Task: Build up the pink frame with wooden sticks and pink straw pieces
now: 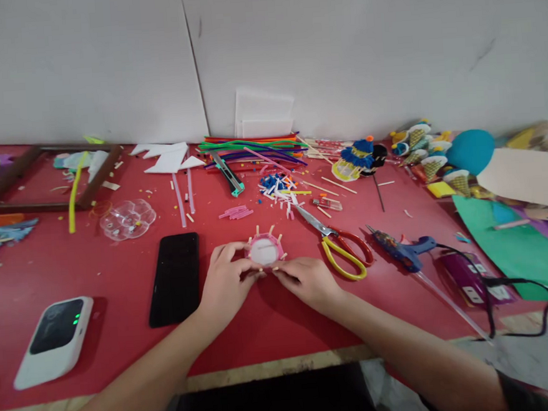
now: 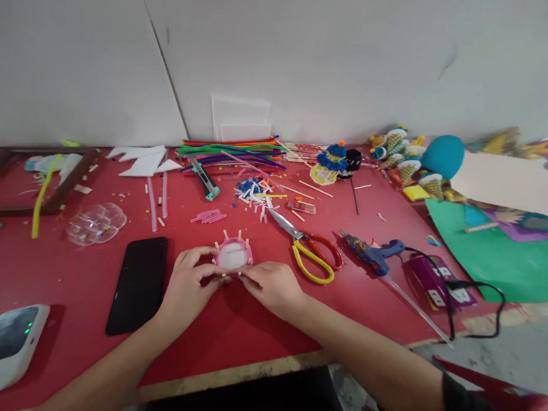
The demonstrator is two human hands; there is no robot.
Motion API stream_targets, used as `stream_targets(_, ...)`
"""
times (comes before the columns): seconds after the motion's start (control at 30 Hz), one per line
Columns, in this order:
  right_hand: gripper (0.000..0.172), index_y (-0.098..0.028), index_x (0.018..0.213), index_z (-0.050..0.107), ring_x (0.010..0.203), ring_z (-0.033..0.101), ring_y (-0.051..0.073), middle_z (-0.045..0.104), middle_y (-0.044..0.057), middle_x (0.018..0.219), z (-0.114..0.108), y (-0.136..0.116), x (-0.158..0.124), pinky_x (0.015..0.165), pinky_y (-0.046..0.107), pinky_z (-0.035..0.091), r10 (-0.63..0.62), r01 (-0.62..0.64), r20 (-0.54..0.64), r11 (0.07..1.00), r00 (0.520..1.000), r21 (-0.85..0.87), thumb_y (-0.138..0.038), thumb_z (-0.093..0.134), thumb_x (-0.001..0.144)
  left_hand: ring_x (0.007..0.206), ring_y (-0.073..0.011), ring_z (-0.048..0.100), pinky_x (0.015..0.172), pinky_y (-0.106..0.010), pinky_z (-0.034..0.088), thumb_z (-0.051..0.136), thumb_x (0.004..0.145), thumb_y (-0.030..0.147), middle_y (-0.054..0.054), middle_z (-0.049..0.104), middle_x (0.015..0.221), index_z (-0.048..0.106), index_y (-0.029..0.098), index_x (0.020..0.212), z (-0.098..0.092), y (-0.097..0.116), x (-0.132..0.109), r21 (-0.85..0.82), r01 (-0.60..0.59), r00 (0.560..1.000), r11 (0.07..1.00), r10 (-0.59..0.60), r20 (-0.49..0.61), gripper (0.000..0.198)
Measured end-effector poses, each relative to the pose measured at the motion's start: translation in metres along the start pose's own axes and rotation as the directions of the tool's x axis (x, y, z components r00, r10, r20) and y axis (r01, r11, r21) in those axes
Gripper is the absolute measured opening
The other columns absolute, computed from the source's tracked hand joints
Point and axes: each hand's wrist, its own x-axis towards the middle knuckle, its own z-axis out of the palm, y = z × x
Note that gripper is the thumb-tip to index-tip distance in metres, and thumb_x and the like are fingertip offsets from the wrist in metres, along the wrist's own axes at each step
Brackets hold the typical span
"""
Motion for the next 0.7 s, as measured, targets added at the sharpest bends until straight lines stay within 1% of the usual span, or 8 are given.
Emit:
stream_targets(0.07, 0.023, -0.022, 0.105, 0.072, 0.071, 0.073, 0.018, 0.078, 0.004, 0.085, -0.013, -0.006, -0.004, 0.066, 0.028, 0.057, 0.027, -0.029, 0.029, 0.998, 0.999, 0.064, -0.019, 0.055, 0.09, 0.103, -0.0246, 0.055, 0.09, -0.044, 0.051, 0.077, 0.077, 0.019, -0.005, 0.066, 0.107, 0.079, 0.028, 0.082, 0.0, 0.0, -0.001, -0.009, -0.005, 1.0, 1.0, 0.005, 0.004, 0.01)
stream_targets(0.13, 0.034, -0.025, 0.121, 0.064, 0.065, 0.071, 0.017, 0.076, 0.0, 0.079, -0.036, -0.005, -0.017, 0.06, 0.027, 0.057, 0.109, -0.129, 0.103, 0.969, 0.989, 0.212, -0.023, 0.059, 0.087, 0.102, -0.0238, 0.056, 0.089, -0.044, 0.052, 0.077, 0.077, 0.02, -0.004, 0.067, 0.105, 0.078, 0.028, 0.082, 0.001, 0.001, -0.003, -0.024, 0.001, 1.0, 1.0, -0.001, 0.002, 0.009)
stream_targets(0.2, 0.04, -0.028, 0.126, 0.059, 0.075, 0.073, 0.018, 0.076, 0.002, 0.087, -0.066, 0.008, -0.037, 0.068, 0.03, 0.06, 0.172, -0.198, 0.117, 0.943, 0.978, 0.267, -0.032, 0.061, 0.087, 0.101, -0.0234, 0.057, 0.088, -0.043, 0.052, 0.077, 0.078, 0.021, -0.004, 0.067, 0.104, 0.078, 0.027, 0.081, 0.001, 0.001, -0.004, -0.036, 0.01, 1.0, 0.999, -0.01, -0.013, 0.006)
stream_targets(0.3, 0.031, -0.029, 0.114, 0.065, 0.084, 0.074, 0.024, 0.076, 0.008, 0.099, -0.115, 0.055, -0.071, 0.067, 0.035, 0.061, 0.342, -0.338, -0.017, 0.934, 0.94, 0.112, -0.04, 0.058, 0.086, 0.101, -0.0239, 0.057, 0.087, -0.043, 0.053, 0.078, 0.077, 0.022, -0.004, 0.067, 0.103, 0.077, 0.026, 0.079, 0.002, 0.001, -0.004, -0.034, 0.005, 1.0, 0.999, -0.006, -0.023, 0.005)
stream_targets(0.37, 0.032, -0.029, 0.111, 0.068, 0.092, 0.073, 0.029, 0.074, 0.014, 0.103, -0.141, 0.094, -0.09, 0.075, 0.042, 0.06, 0.4, -0.412, -0.153, 0.91, 0.904, -0.055, -0.036, 0.057, 0.081, 0.101, -0.0243, 0.056, 0.088, -0.043, 0.052, 0.077, 0.078, 0.022, -0.005, 0.066, 0.104, 0.077, 0.025, 0.079, 0.002, 0.001, -0.004, -0.025, -0.009, 1.0, 1.0, 0.008, -0.018, 0.004)
stream_targets(0.4, 0.034, -0.029, 0.109, 0.069, 0.103, 0.07, 0.032, 0.072, 0.017, 0.111, -0.15, 0.112, -0.097, 0.084, 0.046, 0.057, 0.398, -0.422, -0.166, 0.893, 0.902, -0.158, -0.03, 0.057, 0.077, 0.102, -0.0245, 0.056, 0.088, -0.044, 0.052, 0.076, 0.078, 0.022, -0.005, 0.066, 0.104, 0.077, 0.025, 0.08, 0.001, 0.0, -0.004, -0.021, -0.015, 1.0, 1.0, 0.015, -0.014, 0.004)
stream_targets(0.53, 0.042, -0.027, 0.105, 0.072, 0.113, 0.065, 0.035, 0.067, 0.018, 0.119, -0.163, 0.161, -0.115, 0.097, 0.052, 0.049, 0.342, -0.356, -0.096, 0.896, 0.935, -0.266, -0.02, 0.055, 0.067, 0.1, -0.0242, 0.056, 0.088, -0.044, 0.052, 0.074, 0.081, 0.024, -0.005, 0.065, 0.105, 0.076, 0.025, 0.081, 0.0, 0.0, -0.004, -0.011, -0.034, 0.999, 0.999, 0.033, -0.013, 0.003)
stream_targets(0.7, 0.036, -0.027, 0.094, 0.07, 0.096, 0.069, 0.034, 0.072, 0.013, 0.098, -0.165, 0.171, -0.11, 0.09, 0.053, 0.052, 0.287, -0.294, -0.069, 0.916, 0.956, -0.274, -0.024, 0.053, 0.063, 0.102, -0.0252, 0.055, 0.088, -0.045, 0.052, 0.071, 0.084, 0.025, -0.006, 0.065, 0.106, 0.077, 0.025, 0.087, -0.002, 0.002, -0.006, 0.002, -0.048, 0.999, 0.999, 0.048, -0.017, 0.007)
